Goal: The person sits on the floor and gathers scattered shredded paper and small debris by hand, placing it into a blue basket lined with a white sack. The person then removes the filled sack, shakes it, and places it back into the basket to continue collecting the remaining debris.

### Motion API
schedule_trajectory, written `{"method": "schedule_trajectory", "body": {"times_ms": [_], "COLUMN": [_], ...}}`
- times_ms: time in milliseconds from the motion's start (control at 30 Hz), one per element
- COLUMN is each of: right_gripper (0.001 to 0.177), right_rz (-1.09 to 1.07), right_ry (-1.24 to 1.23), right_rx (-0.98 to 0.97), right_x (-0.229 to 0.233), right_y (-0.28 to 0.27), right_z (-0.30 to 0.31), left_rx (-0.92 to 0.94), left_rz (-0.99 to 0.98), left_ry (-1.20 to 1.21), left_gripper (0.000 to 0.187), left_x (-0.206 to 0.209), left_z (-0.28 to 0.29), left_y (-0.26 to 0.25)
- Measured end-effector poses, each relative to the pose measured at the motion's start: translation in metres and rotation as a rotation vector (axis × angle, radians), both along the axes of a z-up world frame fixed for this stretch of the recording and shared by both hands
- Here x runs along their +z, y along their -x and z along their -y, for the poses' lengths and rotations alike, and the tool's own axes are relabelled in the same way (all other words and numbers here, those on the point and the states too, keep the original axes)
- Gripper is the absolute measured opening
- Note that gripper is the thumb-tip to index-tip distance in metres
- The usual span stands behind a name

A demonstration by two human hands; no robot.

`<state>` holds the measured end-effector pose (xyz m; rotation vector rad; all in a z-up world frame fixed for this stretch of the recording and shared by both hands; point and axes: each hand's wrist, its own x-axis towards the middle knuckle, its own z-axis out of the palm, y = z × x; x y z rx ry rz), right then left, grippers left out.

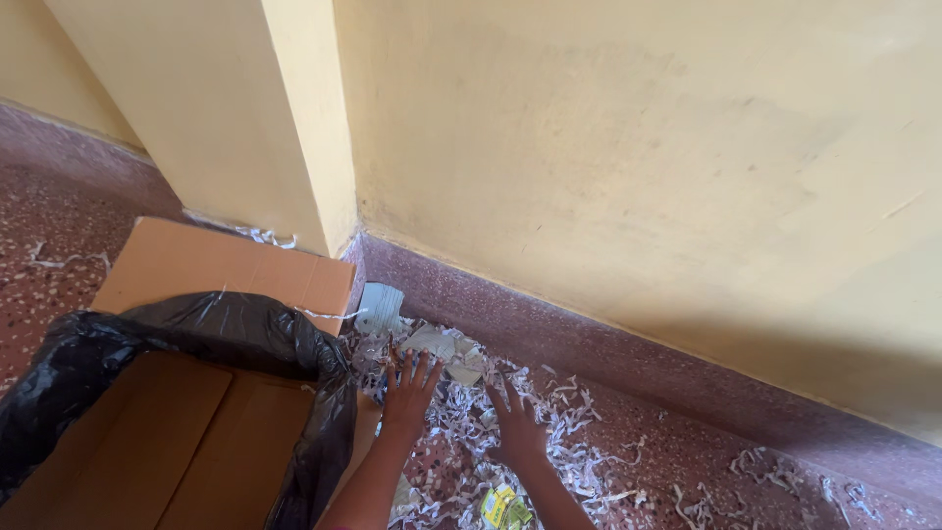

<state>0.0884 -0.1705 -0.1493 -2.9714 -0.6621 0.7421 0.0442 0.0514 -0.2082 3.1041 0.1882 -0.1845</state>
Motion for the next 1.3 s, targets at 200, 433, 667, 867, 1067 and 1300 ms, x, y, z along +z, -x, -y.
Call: {"method": "schedule_trajectory", "body": {"times_ms": [200,433,667,867,1067,1300], "right_gripper": [0.137,0.147,0.143,0.104,0.047,0.035], "right_rz": [-0.001,-0.108,-0.114,-0.119,0.085,0.029], "right_ry": [0.057,-0.002,-0.210,-0.127,-0.465,-0.379], "right_rx": [0.048,-0.225,-0.142,0.014,0.086,0.046], "right_x": [0.000,-0.044,-0.047,-0.037,-0.079,-0.118], "right_y": [-0.008,-0.019,-0.015,0.012,0.028,0.050], "right_z": [-0.028,-0.003,-0.024,-0.042,-0.016,0.005], "left_rx": [0.106,0.148,0.099,0.060,-0.001,-0.054], "left_rz": [0.023,-0.107,0.059,0.057,0.082,0.039], "left_ry": [-0.078,-0.081,-0.004,0.088,0.047,0.099], "left_gripper": [0.103,0.099,0.044,0.031,0.035,0.045], "left_x": [-0.016,-0.010,-0.039,-0.044,-0.045,-0.052], "left_z": [-0.017,-0.026,-0.006,0.025,0.041,0.061], "left_y": [-0.018,-0.021,-0.013,0.013,0.031,0.052]}}
